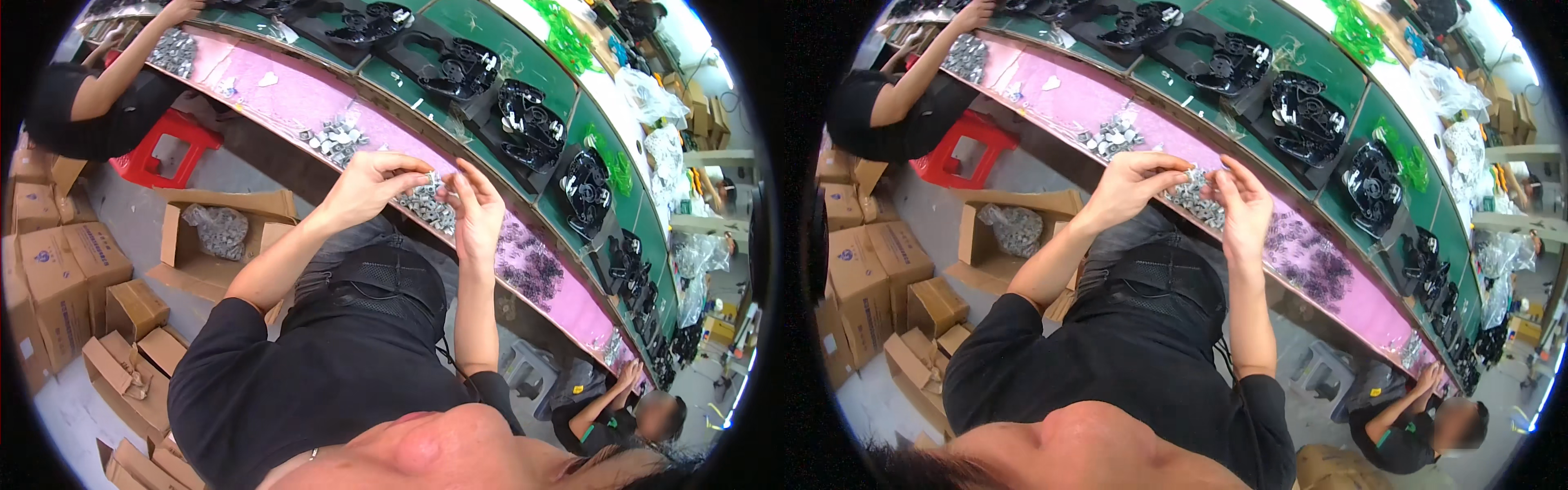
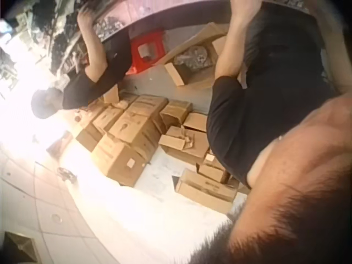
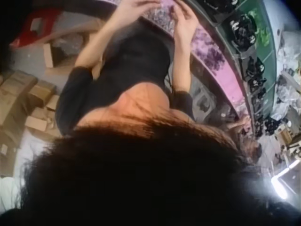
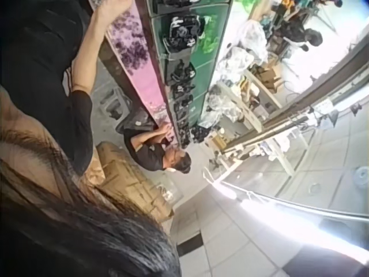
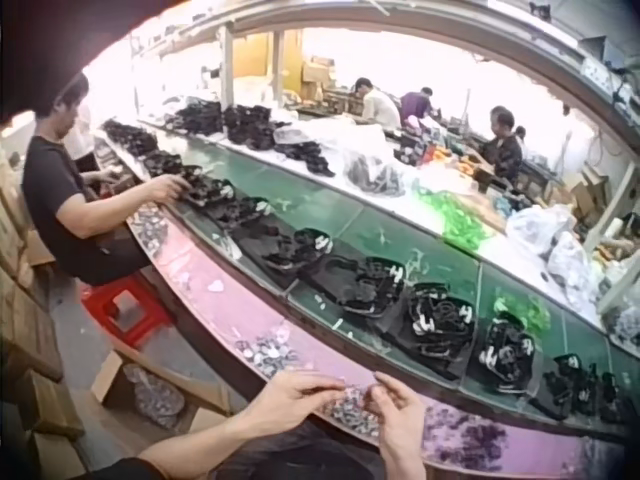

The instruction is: Assembling game controllers by inserting buttons and internal components into the shells.

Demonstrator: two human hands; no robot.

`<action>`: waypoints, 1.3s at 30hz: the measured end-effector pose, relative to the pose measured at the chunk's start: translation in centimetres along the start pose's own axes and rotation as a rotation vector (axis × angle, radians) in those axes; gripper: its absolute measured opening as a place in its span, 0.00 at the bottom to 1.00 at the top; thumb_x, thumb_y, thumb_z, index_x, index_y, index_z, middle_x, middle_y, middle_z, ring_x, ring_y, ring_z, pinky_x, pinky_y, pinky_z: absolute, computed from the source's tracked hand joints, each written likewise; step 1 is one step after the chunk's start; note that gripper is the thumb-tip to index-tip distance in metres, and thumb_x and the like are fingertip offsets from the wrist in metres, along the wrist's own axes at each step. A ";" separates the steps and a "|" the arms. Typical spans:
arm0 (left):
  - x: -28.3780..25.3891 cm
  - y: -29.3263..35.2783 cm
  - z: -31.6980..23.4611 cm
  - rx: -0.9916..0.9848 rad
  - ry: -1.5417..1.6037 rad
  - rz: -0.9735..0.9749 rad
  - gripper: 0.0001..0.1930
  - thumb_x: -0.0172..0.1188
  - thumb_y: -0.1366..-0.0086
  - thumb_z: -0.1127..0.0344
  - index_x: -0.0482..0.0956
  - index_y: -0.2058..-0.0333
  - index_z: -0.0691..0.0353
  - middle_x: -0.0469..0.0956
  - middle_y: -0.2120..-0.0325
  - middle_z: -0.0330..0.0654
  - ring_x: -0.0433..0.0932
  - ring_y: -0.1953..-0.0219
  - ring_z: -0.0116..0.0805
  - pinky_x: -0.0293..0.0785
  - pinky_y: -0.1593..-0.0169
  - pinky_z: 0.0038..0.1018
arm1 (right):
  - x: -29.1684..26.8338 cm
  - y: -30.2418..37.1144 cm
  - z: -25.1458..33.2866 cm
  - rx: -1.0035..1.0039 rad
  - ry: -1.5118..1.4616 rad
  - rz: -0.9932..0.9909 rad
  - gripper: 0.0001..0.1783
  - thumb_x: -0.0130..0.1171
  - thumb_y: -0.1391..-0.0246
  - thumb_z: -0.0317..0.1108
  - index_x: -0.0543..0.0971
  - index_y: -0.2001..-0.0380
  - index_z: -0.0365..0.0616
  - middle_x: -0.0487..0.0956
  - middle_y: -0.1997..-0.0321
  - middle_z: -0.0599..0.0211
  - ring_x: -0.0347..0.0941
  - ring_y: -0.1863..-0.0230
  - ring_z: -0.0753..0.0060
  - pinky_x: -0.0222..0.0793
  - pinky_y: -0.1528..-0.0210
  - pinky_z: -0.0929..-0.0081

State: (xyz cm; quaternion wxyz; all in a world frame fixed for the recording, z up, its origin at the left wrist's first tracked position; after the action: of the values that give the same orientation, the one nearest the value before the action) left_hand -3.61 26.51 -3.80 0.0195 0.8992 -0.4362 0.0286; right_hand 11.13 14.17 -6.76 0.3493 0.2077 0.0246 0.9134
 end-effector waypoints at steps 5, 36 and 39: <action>-1.7 0.1 -1.9 0.184 -0.135 -0.069 0.09 0.69 0.34 0.74 0.88 0.56 0.70 0.89 0.64 0.45 0.87 0.63 0.29 0.82 0.58 0.24 | 2.8 -2.1 -0.8 0.021 -0.025 0.036 0.18 0.65 0.33 0.27 0.81 0.42 0.32 0.88 0.58 0.57 0.85 0.63 0.70 0.85 0.57 0.74; -11.0 -0.5 -2.9 0.439 -0.542 -0.101 0.18 0.72 0.39 0.73 0.85 0.49 0.64 0.86 0.61 0.47 0.87 0.61 0.45 0.82 0.58 0.34 | 12.2 -4.5 -6.3 0.116 0.238 0.129 0.21 0.53 0.23 0.38 0.79 0.38 0.33 0.85 0.42 0.54 0.82 0.43 0.68 0.82 0.49 0.75; -11.4 -0.9 -2.3 0.250 -0.442 -0.026 0.17 0.70 0.36 0.75 0.85 0.48 0.64 0.86 0.60 0.49 0.87 0.60 0.45 0.82 0.57 0.33 | 13.5 -4.3 -6.5 0.117 0.190 0.141 0.23 0.53 0.23 0.39 0.78 0.37 0.33 0.85 0.42 0.55 0.82 0.43 0.70 0.81 0.48 0.76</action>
State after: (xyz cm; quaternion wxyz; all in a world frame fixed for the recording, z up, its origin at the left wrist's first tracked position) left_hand -10.02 36.18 -2.28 -0.1872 0.8846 -0.4113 -0.1150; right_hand 2.21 26.77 -8.57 0.2676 0.1414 0.0961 0.9482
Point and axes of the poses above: each hand's wrist, its own y-axis away from the middle knuckle, its own x-axis out of the palm, z = x × y, the point moved 8 cm from there along -y, towards the middle knuckle
